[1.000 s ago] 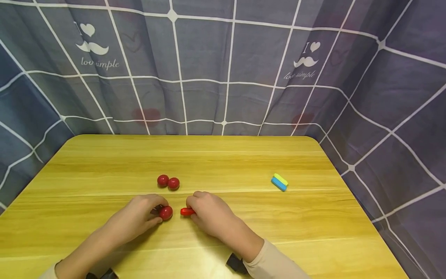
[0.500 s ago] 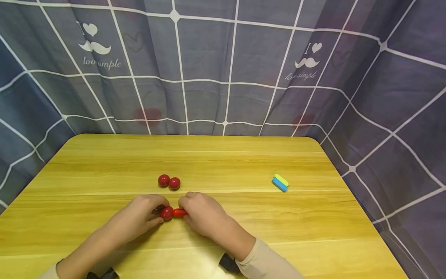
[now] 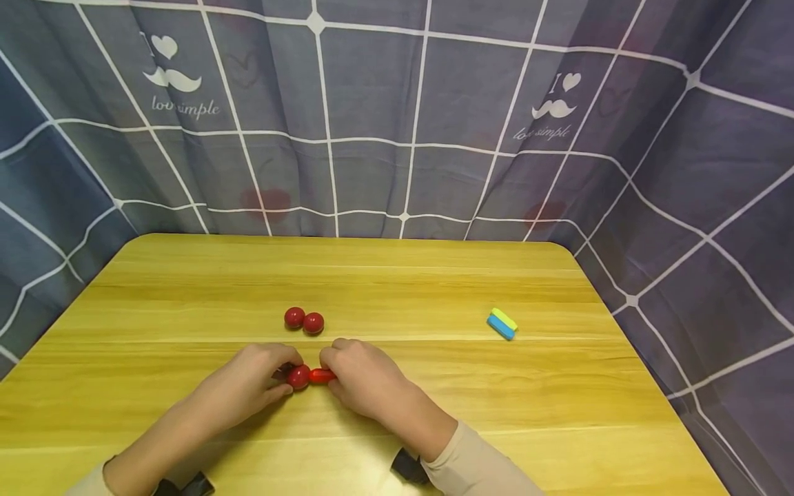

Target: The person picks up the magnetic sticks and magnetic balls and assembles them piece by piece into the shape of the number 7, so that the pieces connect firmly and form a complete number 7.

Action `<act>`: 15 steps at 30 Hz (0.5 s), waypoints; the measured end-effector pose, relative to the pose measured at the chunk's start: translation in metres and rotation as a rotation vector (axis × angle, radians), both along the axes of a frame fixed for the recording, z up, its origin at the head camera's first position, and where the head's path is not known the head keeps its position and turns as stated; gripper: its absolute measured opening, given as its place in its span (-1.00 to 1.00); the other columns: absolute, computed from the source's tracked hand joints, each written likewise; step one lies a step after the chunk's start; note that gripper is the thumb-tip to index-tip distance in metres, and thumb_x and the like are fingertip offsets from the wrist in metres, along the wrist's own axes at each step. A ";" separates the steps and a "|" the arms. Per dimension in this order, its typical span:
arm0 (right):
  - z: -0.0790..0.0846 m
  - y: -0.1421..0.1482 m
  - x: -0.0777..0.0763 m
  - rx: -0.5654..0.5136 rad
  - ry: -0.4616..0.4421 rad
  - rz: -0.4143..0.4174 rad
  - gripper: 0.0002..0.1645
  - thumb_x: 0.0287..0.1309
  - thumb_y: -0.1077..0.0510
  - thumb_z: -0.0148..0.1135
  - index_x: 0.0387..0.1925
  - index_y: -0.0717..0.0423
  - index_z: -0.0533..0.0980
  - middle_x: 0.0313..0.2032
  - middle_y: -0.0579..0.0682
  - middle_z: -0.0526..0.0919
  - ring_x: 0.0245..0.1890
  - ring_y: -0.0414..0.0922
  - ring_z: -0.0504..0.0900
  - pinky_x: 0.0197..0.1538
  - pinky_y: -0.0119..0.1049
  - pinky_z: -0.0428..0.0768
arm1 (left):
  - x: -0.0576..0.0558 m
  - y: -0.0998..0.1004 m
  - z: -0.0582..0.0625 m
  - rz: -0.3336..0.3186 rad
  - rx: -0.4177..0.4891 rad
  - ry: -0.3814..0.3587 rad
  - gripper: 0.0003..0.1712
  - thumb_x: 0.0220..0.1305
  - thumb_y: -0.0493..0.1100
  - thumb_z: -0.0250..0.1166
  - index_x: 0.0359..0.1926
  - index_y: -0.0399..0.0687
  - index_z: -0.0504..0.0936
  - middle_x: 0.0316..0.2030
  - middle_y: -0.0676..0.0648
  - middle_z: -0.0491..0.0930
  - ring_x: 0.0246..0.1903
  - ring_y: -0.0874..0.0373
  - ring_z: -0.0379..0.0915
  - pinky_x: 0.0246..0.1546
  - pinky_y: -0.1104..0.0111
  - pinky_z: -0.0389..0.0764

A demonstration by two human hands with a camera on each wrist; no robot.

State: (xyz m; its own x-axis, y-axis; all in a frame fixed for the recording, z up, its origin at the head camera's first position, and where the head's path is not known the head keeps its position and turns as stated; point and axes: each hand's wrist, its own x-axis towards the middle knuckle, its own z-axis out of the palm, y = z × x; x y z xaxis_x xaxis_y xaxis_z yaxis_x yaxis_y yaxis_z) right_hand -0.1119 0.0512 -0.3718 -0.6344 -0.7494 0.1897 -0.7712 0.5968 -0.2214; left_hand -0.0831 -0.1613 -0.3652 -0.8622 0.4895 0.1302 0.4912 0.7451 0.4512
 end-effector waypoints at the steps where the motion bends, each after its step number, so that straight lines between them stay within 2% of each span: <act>1: 0.001 0.000 0.000 -0.003 -0.009 -0.003 -0.83 0.03 0.17 0.45 -0.36 -0.03 0.57 -0.40 -0.21 0.52 -0.44 -0.32 0.43 -0.33 -0.52 0.46 | 0.000 0.000 0.000 0.000 0.002 -0.001 -0.69 -0.04 -0.42 0.50 -0.39 0.00 0.58 -0.45 0.17 0.50 -0.43 0.29 0.42 -0.41 0.44 0.53; 7: 0.004 -0.001 -0.006 -0.025 -0.043 -0.015 -0.80 0.11 0.04 0.40 -0.27 0.01 0.59 -0.34 -0.17 0.56 -0.39 -0.29 0.49 -0.28 -0.45 0.53 | 0.000 -0.001 0.002 0.003 -0.007 0.008 -0.70 -0.05 -0.39 0.52 -0.37 -0.02 0.59 -0.44 0.17 0.51 -0.42 0.30 0.42 -0.39 0.43 0.54; 11: 0.006 -0.004 -0.012 -0.042 -0.023 -0.026 -0.78 0.18 0.01 0.34 -0.22 0.05 0.60 -0.31 -0.12 0.60 -0.34 -0.25 0.54 -0.22 -0.39 0.57 | 0.000 -0.001 0.002 0.009 -0.014 -0.005 -0.69 -0.06 -0.39 0.53 -0.36 -0.03 0.59 -0.43 0.16 0.51 -0.41 0.30 0.42 -0.38 0.42 0.54; 15: 0.009 -0.009 -0.020 -0.043 0.014 -0.052 -0.78 0.15 0.07 0.33 -0.20 0.07 0.61 -0.29 -0.09 0.60 -0.30 -0.20 0.55 -0.20 -0.36 0.58 | 0.000 0.000 0.002 0.012 -0.013 -0.016 -0.70 -0.06 -0.40 0.53 -0.36 -0.05 0.60 -0.43 0.15 0.52 -0.41 0.29 0.43 -0.39 0.43 0.54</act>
State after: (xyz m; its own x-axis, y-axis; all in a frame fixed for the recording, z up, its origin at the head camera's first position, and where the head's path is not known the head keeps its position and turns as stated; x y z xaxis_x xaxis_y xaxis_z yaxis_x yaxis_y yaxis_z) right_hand -0.1316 0.0423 -0.3633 -0.6694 -0.7065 0.2298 -0.7426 0.6263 -0.2375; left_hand -0.0827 -0.1612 -0.3635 -0.8699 0.4809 0.1101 0.4751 0.7564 0.4496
